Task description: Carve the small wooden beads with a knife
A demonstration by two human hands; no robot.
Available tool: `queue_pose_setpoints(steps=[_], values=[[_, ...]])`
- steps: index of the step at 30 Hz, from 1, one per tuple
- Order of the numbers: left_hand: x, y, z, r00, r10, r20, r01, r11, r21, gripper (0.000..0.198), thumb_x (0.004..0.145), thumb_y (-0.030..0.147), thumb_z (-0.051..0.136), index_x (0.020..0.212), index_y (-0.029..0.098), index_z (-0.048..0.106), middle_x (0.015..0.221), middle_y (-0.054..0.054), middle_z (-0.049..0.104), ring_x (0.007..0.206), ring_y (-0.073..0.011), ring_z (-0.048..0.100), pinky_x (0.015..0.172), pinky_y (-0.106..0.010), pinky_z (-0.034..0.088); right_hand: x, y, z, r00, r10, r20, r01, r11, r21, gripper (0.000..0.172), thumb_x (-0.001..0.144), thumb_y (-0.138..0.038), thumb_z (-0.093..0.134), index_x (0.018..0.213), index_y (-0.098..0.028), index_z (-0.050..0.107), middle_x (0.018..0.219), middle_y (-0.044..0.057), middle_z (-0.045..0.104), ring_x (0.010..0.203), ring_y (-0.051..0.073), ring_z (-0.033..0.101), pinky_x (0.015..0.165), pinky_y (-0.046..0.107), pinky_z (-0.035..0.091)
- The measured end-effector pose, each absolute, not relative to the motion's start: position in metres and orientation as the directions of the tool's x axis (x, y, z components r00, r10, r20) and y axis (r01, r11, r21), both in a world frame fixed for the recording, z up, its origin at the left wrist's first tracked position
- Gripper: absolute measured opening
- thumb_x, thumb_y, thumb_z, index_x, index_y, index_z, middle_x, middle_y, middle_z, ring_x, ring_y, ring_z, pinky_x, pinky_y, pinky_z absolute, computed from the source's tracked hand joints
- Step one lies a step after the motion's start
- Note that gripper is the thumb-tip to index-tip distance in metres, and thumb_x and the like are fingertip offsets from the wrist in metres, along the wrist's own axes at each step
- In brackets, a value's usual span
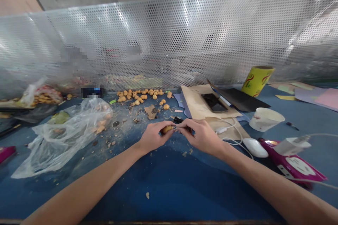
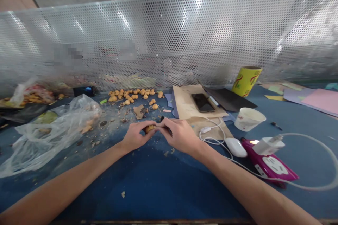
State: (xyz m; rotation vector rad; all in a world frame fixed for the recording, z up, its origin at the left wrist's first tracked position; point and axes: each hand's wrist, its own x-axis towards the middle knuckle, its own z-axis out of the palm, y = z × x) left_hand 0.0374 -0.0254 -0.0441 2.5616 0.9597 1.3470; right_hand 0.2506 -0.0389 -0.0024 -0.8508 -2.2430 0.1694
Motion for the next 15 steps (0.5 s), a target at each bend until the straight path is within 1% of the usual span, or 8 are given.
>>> queue_pose_setpoints(steps=[5, 11, 15], values=[[0.0371, -0.0253, -0.0442, 0.412, 0.571, 0.71, 0.493, -0.795, 0.353, 0.02, 0.09, 0.03, 0.06, 0.107, 0.018, 0.065, 0.093, -0.004, 0.074, 0.069, -0.0117, 0.067, 0.068, -0.021, 0.054, 0.2497, -0.0391, -0.002, -0.514, 0.63, 0.582, 0.535, 0.766, -0.357, 0.013, 0.094, -0.025, 0.053, 0.093, -0.019, 0.064, 0.081, 0.003, 0.07, 0.069, 0.014, 0.064, 0.063, 0.024, 0.046], [0.0374, -0.0255, -0.0443, 0.405, 0.56, 0.723, 0.486, -0.801, 0.348, 0.02, 0.09, 0.029, 0.061, 0.105, 0.018, 0.065, 0.089, -0.003, 0.073, 0.065, -0.0109, 0.065, 0.063, -0.02, 0.053, 0.2492, -0.0391, -0.0016, -0.508, 0.626, 0.592, 0.542, 0.766, -0.345, 0.015, 0.095, -0.027, 0.051, 0.093, -0.019, 0.064, 0.081, 0.003, 0.071, 0.069, 0.015, 0.065, 0.063, 0.024, 0.046], [0.0379, -0.0251, -0.0454, 0.408, 0.543, 0.734, 0.47, -0.814, 0.341, 0.019, 0.089, 0.026, 0.061, 0.106, 0.019, 0.065, 0.094, -0.004, 0.074, 0.069, -0.0115, 0.067, 0.067, -0.02, 0.054, 0.2478, -0.0371, -0.0064, -0.516, 0.63, 0.58, 0.552, 0.763, -0.338, 0.013, 0.094, -0.026, 0.053, 0.091, -0.019, 0.064, 0.08, 0.003, 0.07, 0.07, 0.015, 0.065, 0.064, 0.025, 0.046]])
